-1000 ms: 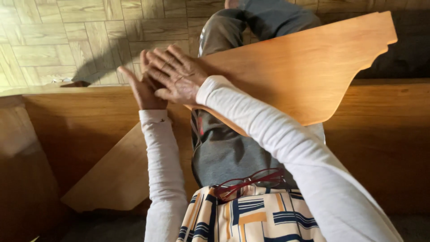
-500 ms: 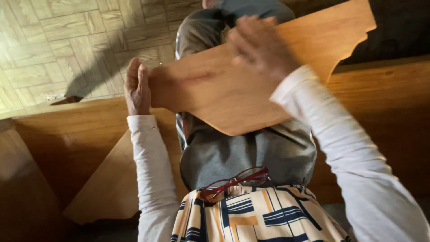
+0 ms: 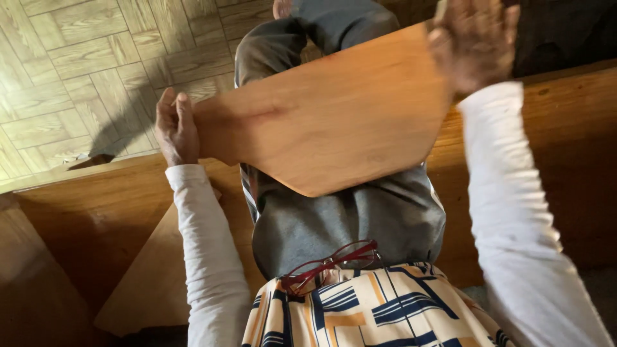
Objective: The person sands the surface and edges of a shaped wooden board with a sanding block, holding the board steady on their lap with one hand while sanding with the other.
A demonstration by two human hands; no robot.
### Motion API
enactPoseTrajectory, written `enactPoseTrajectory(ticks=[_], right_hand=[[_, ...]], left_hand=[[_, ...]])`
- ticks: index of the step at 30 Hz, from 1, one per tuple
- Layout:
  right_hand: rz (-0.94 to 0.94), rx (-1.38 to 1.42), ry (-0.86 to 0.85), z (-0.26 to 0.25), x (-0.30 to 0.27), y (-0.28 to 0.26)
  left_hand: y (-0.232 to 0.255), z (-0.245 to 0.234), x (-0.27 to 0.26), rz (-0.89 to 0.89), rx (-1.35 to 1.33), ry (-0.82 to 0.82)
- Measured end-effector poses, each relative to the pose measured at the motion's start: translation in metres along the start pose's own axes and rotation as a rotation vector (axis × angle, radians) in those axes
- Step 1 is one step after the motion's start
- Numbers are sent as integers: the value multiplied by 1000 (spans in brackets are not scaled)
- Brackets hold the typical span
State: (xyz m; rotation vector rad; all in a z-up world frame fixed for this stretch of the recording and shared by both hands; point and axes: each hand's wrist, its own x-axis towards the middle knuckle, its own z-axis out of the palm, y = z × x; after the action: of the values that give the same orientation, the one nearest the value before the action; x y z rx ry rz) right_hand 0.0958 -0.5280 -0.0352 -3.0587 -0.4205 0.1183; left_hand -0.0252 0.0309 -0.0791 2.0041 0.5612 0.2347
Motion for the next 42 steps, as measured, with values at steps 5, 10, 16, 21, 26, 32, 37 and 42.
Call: enactPoseTrajectory(ticks=[5,10,16,21,26,32,37,42], right_hand=[[-271,106,47,-35,-17,-104],[-300,224,22,-11,-33,-155],[-402,279,126,-32,-20,-108],[-195,-138,229,7,-16,36],[162,222,-215,-37,-15,32],[-347,5,109,-30,-33,4],[-430,101,16,-43,-27,-67],[-594,177,-72,-41,-7,-133]], left_hand=[[46,6,14,-25,-1,-33],[29,13,27,-83,93,-47],[16,13,26,-63,211,-26],[22,15,26,-134,134,-42],[56,10,21,-291,-245,-83],[102,-1,12,-637,-593,-97],[110,-8,7,-723,-797,-115],[96,-7,0,-695,-1289,-24]])
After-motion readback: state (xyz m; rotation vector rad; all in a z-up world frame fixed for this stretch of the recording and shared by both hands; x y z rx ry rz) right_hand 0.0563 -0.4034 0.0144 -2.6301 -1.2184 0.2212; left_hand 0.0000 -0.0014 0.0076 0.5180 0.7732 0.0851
